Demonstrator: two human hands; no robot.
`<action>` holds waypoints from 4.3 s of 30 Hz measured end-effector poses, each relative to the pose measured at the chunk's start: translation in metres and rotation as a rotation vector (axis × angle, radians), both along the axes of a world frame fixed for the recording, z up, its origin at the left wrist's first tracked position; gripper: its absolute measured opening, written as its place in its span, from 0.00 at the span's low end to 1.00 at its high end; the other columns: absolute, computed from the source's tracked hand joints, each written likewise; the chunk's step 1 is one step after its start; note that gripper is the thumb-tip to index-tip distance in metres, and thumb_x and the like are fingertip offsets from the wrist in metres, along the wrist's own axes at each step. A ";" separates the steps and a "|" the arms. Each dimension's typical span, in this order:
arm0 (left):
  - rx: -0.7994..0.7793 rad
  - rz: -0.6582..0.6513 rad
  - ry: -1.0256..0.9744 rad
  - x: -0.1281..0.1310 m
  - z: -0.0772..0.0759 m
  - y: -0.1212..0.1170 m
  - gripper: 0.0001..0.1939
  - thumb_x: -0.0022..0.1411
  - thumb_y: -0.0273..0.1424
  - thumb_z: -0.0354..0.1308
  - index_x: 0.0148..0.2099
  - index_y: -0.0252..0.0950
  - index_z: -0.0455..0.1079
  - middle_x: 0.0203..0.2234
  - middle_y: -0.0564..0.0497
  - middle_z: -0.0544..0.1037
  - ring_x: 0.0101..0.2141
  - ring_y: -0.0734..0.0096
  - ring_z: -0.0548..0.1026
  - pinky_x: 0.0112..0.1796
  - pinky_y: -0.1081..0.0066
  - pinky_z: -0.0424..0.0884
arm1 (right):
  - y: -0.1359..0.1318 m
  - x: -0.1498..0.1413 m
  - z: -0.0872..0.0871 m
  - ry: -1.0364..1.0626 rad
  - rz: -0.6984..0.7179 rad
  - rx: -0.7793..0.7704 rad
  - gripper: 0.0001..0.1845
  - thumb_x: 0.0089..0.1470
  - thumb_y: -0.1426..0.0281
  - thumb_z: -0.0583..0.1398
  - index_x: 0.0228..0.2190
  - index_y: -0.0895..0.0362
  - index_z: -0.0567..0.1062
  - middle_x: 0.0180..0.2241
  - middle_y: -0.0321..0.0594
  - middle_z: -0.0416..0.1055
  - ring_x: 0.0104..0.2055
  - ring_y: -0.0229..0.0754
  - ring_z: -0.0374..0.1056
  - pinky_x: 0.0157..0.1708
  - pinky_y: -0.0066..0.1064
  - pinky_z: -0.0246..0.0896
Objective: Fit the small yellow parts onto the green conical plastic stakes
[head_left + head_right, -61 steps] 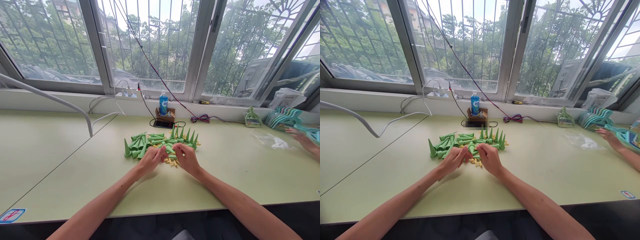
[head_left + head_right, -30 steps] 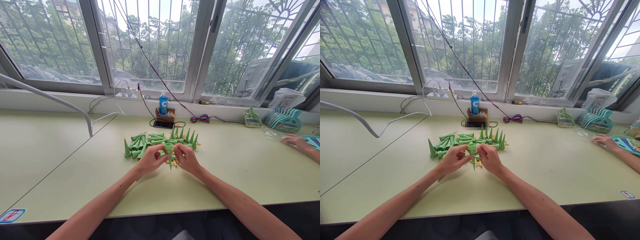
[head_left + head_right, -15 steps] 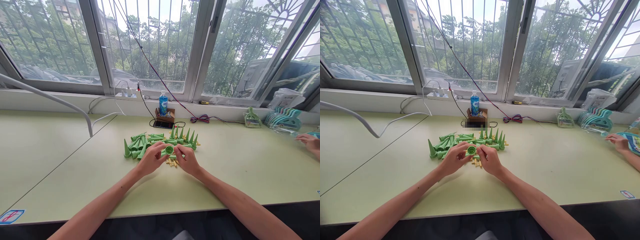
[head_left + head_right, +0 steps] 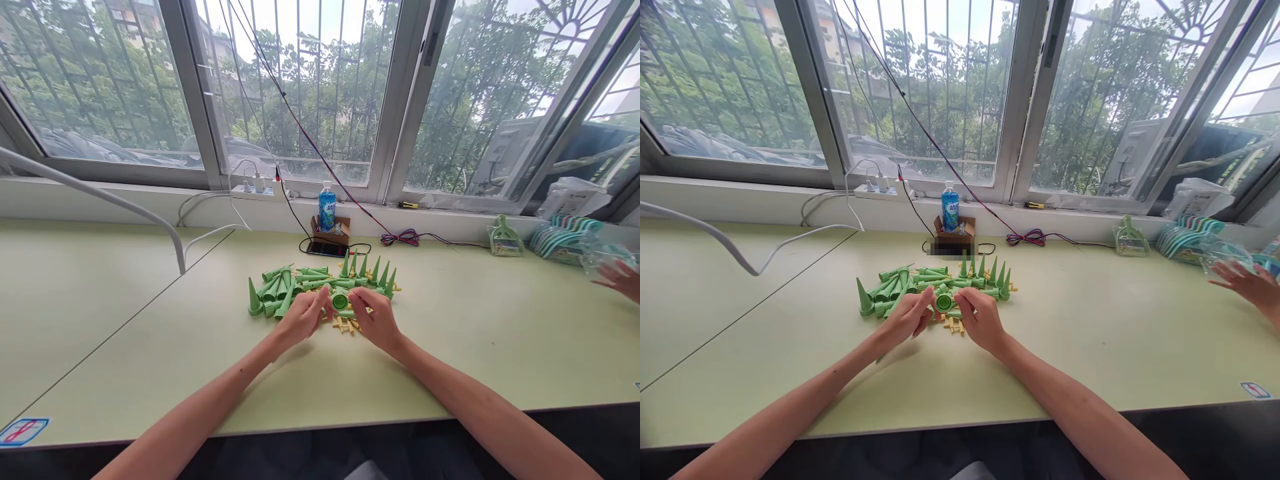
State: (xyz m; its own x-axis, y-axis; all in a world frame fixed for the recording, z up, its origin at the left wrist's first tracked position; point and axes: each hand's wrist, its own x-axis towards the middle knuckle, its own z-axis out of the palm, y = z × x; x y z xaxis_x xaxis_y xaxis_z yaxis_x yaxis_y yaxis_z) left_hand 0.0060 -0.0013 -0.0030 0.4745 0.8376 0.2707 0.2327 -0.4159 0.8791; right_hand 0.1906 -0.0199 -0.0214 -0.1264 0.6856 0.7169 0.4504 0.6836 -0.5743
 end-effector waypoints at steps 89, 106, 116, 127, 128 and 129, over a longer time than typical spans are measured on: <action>0.378 -0.010 0.043 -0.002 -0.006 0.001 0.10 0.63 0.37 0.59 0.40 0.36 0.69 0.38 0.51 0.66 0.21 0.85 0.62 0.20 0.79 0.63 | 0.000 0.002 -0.003 -0.001 0.038 -0.076 0.18 0.67 0.65 0.48 0.24 0.54 0.58 0.19 0.30 0.57 0.20 0.34 0.52 0.22 0.27 0.48; 0.543 0.001 0.078 -0.007 -0.016 0.009 0.18 0.65 0.27 0.54 0.56 0.46 0.70 0.43 0.51 0.67 0.20 0.86 0.61 0.24 0.77 0.65 | -0.001 0.000 0.000 -0.010 0.028 -0.090 0.18 0.66 0.66 0.48 0.23 0.53 0.56 0.17 0.30 0.56 0.19 0.35 0.51 0.22 0.28 0.47; 0.312 0.090 0.044 0.000 -0.004 0.003 0.24 0.70 0.42 0.46 0.26 0.34 0.66 0.20 0.53 0.68 0.20 0.77 0.64 0.22 0.76 0.62 | 0.000 0.000 -0.003 0.068 -0.036 -0.035 0.17 0.66 0.63 0.49 0.26 0.55 0.63 0.19 0.30 0.56 0.20 0.34 0.52 0.22 0.27 0.49; 0.120 -0.053 0.010 -0.002 0.000 0.000 0.25 0.68 0.47 0.48 0.25 0.34 0.60 0.19 0.55 0.66 0.17 0.80 0.63 0.18 0.78 0.60 | 0.000 0.000 0.000 0.000 0.042 0.005 0.14 0.65 0.67 0.51 0.26 0.55 0.64 0.21 0.31 0.58 0.22 0.35 0.51 0.23 0.27 0.49; 0.115 -0.062 0.003 -0.003 0.000 -0.001 0.23 0.68 0.46 0.50 0.28 0.34 0.63 0.23 0.55 0.66 0.18 0.81 0.64 0.19 0.78 0.61 | 0.001 0.000 0.000 0.000 0.041 -0.003 0.15 0.65 0.67 0.51 0.26 0.55 0.64 0.21 0.31 0.57 0.22 0.34 0.51 0.23 0.27 0.49; 0.121 -0.066 0.001 -0.003 0.001 -0.001 0.20 0.67 0.46 0.52 0.31 0.34 0.65 0.26 0.54 0.67 0.19 0.81 0.65 0.19 0.78 0.63 | 0.001 0.001 0.000 -0.001 0.036 -0.010 0.15 0.65 0.66 0.51 0.25 0.55 0.63 0.20 0.31 0.57 0.22 0.34 0.51 0.23 0.27 0.49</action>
